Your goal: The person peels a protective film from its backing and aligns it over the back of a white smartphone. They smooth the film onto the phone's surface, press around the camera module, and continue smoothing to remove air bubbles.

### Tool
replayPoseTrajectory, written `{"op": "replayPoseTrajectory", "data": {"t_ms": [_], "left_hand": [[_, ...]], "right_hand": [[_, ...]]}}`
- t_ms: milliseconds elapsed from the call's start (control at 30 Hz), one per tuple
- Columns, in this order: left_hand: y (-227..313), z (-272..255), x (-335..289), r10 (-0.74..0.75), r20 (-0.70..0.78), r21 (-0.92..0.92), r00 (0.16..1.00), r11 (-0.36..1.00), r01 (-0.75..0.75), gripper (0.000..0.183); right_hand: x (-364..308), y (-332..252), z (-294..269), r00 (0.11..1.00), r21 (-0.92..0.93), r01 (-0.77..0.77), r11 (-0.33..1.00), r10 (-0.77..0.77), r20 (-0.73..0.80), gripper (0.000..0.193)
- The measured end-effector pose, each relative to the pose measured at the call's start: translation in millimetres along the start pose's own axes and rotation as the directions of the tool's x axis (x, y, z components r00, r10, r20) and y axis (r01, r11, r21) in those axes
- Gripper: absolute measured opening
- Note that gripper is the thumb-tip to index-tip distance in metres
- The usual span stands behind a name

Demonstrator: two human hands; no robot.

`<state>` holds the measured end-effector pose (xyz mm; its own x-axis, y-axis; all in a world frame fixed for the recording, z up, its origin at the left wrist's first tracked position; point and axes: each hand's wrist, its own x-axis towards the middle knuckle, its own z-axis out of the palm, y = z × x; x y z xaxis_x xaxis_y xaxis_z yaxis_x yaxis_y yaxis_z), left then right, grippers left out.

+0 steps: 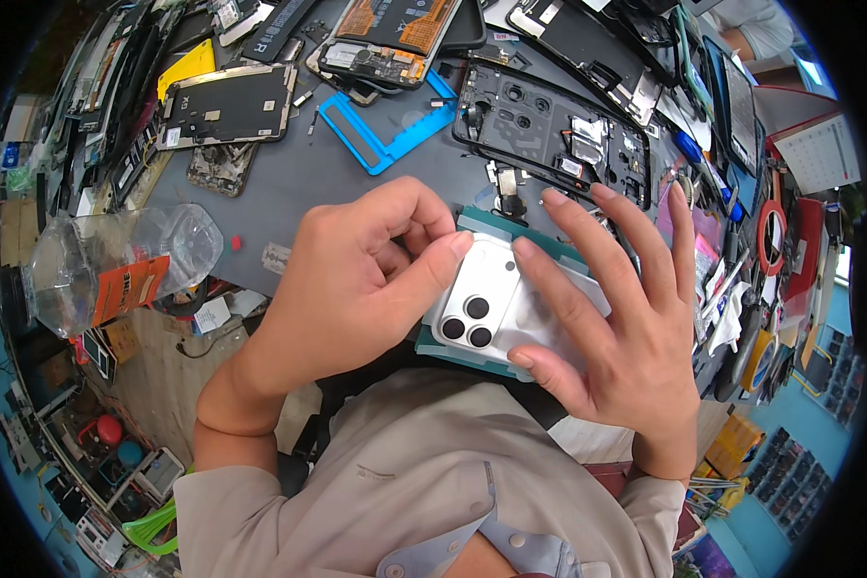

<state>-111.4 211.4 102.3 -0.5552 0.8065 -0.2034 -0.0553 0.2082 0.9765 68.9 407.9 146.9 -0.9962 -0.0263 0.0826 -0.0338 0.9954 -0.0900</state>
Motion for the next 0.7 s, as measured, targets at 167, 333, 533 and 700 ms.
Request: {"op": "replayPoseTrajectory", "data": {"t_ms": [167,333,533,700], "left_hand": [[-0.9,2.1,0.8,0.035,-0.01,0.032,0.999,0.999,-0.035,0.011],[-0.2,2.3,1.9,0.016,-0.016,0.01,1.0,1.0,-0.016,0.01],[-1.6,2.6,2.0,0.01,-0.001,-0.016,1.0,1.0,-0.01,0.008],[-0.6,1.7,0.6,0.003,0.01,-0.029,1.0,1.0,-0.002,0.008]], "right_hand": [[-1.9,2.4,4.0,1.0,-0.009,0.004,1.0,-0.004,-0.011,0.066],[-16.2,6.9,-4.1,0.998,-0.073,-0.052,0.996,0.05,-0.025,0.071],[-24.3,-7.6,-0.6,0.997,-0.017,-0.071,0.997,0.071,0.018,0.065],[-22.0,-10.3,2.6,0.998,-0.064,-0.063,0.996,0.062,-0.018,0.061]]}}
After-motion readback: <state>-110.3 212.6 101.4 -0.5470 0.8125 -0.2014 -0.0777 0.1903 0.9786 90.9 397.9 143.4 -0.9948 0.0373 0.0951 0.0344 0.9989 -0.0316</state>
